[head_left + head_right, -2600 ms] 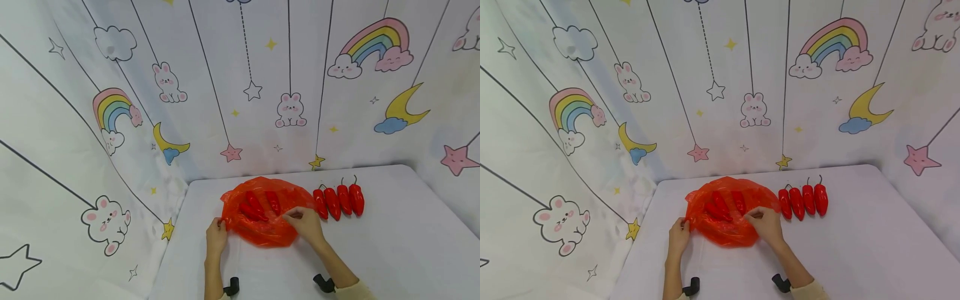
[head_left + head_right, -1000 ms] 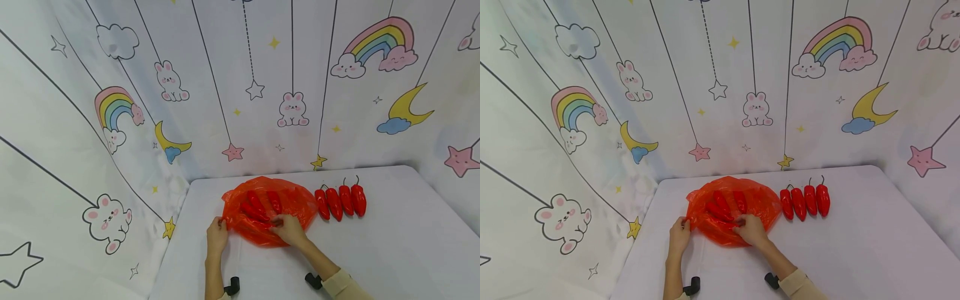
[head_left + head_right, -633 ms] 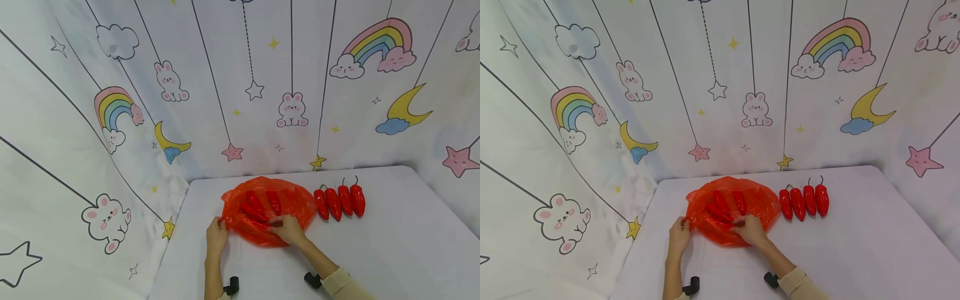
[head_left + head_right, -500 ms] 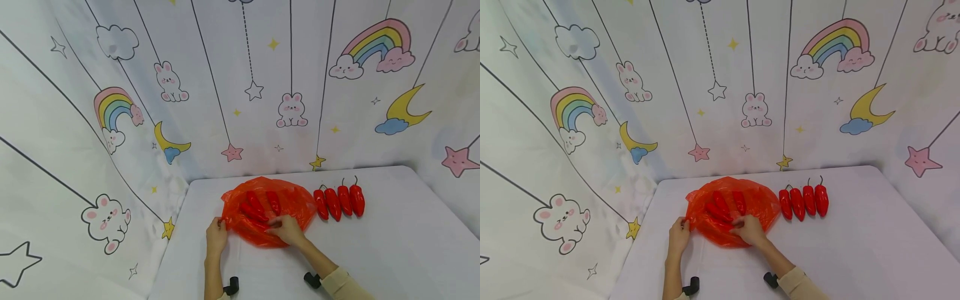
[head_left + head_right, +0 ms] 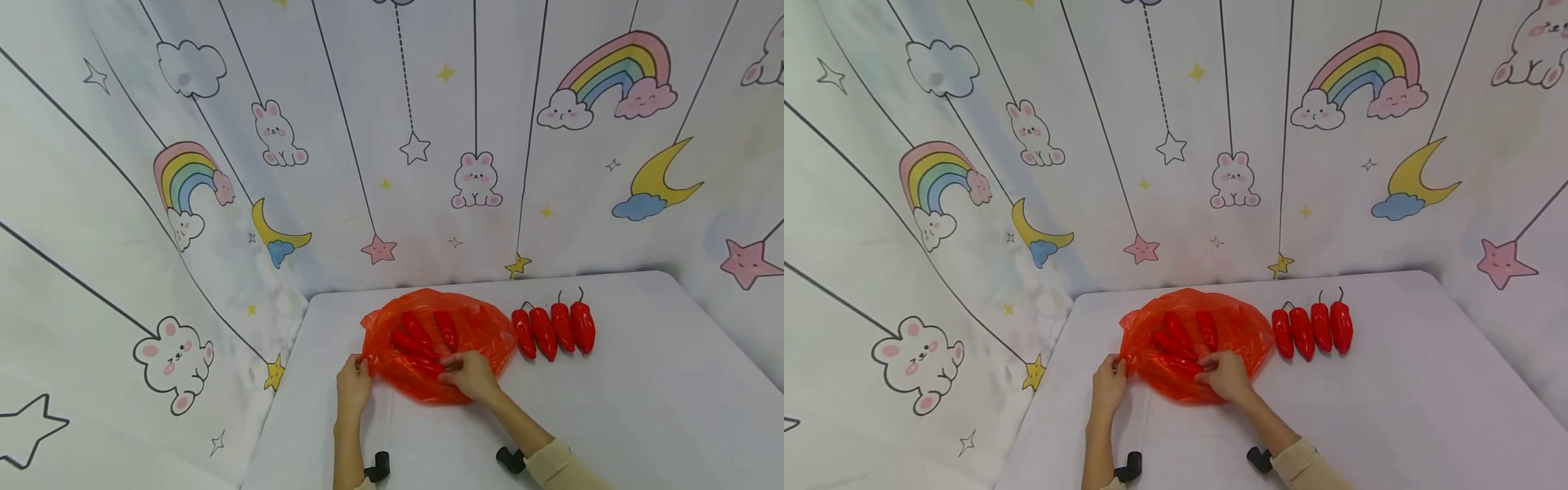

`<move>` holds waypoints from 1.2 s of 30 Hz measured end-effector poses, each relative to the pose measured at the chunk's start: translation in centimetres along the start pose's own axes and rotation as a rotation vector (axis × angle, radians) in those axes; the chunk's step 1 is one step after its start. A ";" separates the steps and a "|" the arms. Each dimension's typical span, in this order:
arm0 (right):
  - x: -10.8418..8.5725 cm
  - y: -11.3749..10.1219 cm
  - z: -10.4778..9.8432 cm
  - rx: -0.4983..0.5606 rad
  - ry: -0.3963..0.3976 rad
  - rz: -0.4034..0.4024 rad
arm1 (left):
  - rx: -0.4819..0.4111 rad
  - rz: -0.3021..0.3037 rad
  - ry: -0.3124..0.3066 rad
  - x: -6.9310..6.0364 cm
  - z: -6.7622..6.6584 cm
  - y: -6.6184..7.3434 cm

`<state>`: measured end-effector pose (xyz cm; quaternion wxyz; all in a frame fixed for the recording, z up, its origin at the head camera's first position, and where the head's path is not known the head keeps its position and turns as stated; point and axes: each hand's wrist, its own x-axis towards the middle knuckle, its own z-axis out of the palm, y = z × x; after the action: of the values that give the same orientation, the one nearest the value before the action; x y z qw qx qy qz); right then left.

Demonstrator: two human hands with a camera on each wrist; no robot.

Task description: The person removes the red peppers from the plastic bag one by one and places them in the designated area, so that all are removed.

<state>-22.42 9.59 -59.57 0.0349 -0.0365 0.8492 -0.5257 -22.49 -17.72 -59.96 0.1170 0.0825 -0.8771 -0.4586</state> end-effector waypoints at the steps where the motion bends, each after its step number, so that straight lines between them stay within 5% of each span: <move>1: 0.0 0.0 0.0 0.008 0.008 0.009 | 0.000 0.000 0.000 0.0 0.0 0.0; 36: -1.4 -0.6 -1.9 0.038 0.167 0.024 | 0.013 0.010 0.003 0.0 -0.1 0.1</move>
<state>-21.16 11.18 -58.11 -0.0289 0.0180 0.8394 -0.5425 -22.47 -17.76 -59.85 0.1202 0.0796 -0.8802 -0.4521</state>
